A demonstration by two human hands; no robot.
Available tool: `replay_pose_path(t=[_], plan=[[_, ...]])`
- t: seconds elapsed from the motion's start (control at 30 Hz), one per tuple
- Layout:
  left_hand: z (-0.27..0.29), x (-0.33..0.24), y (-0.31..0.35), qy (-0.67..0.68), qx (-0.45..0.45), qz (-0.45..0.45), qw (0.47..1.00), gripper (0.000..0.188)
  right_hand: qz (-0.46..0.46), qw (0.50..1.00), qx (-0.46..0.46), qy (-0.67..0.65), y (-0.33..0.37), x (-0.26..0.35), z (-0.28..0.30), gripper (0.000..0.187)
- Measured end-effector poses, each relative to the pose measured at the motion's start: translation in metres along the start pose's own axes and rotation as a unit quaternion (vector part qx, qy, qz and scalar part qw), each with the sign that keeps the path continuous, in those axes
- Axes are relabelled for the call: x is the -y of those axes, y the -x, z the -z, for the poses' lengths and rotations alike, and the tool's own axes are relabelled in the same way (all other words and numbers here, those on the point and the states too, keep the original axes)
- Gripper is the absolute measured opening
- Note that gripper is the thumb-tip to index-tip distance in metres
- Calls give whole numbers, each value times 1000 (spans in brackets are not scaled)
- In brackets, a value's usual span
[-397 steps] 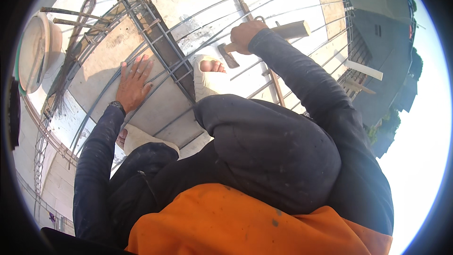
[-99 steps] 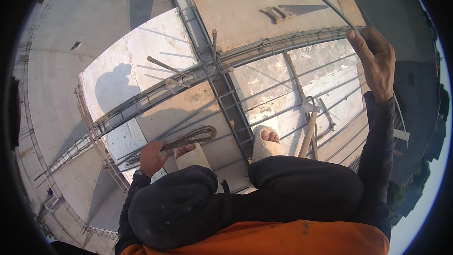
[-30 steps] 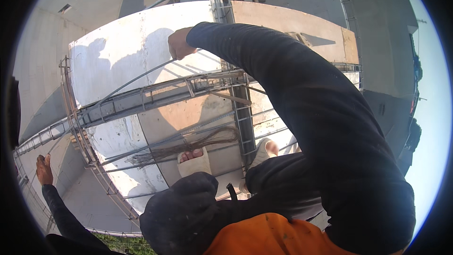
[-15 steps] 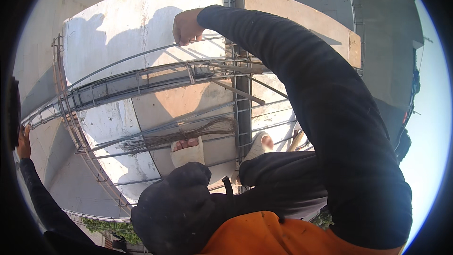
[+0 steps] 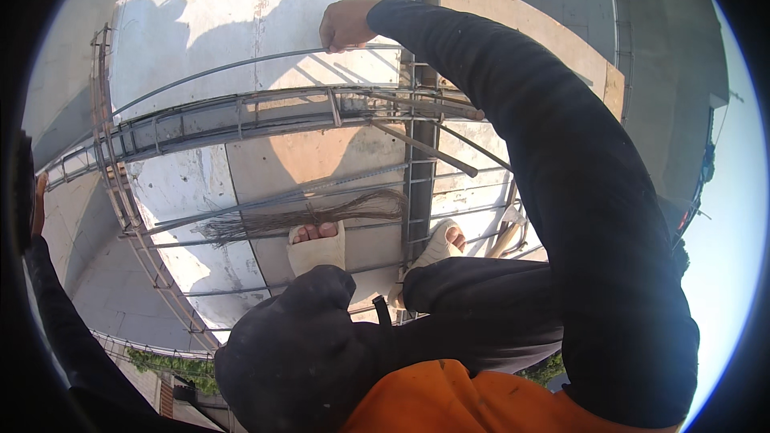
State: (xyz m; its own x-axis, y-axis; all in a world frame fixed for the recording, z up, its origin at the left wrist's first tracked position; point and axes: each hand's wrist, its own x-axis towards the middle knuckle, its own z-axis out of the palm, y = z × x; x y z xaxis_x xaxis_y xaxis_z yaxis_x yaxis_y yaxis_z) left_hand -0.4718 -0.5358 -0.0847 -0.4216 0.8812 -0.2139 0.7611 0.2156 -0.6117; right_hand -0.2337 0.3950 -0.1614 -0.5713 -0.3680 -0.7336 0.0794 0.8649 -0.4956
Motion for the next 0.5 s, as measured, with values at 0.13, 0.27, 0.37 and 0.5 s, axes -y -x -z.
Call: replay_pose_path(t=[0.13, 0.27, 0.37, 0.5], plan=[[-36, -34, -34, 138, 42, 157, 977, 45, -40, 998, 37, -4, -1, -20, 7, 20], [-47, -48, -65, 155, 142, 260, 942, 54, 16, 992, -10, 125, 8, -8, 1, 21], [-46, -80, -126, 128, 268, 326, 897, 72, -36, 997, -20, 60, 15, -22, -8, 21], [-12, -115, -204, 139, 330, 346, 867, 82, -68, 989, 19, 131, 7, -28, -5, 19]])
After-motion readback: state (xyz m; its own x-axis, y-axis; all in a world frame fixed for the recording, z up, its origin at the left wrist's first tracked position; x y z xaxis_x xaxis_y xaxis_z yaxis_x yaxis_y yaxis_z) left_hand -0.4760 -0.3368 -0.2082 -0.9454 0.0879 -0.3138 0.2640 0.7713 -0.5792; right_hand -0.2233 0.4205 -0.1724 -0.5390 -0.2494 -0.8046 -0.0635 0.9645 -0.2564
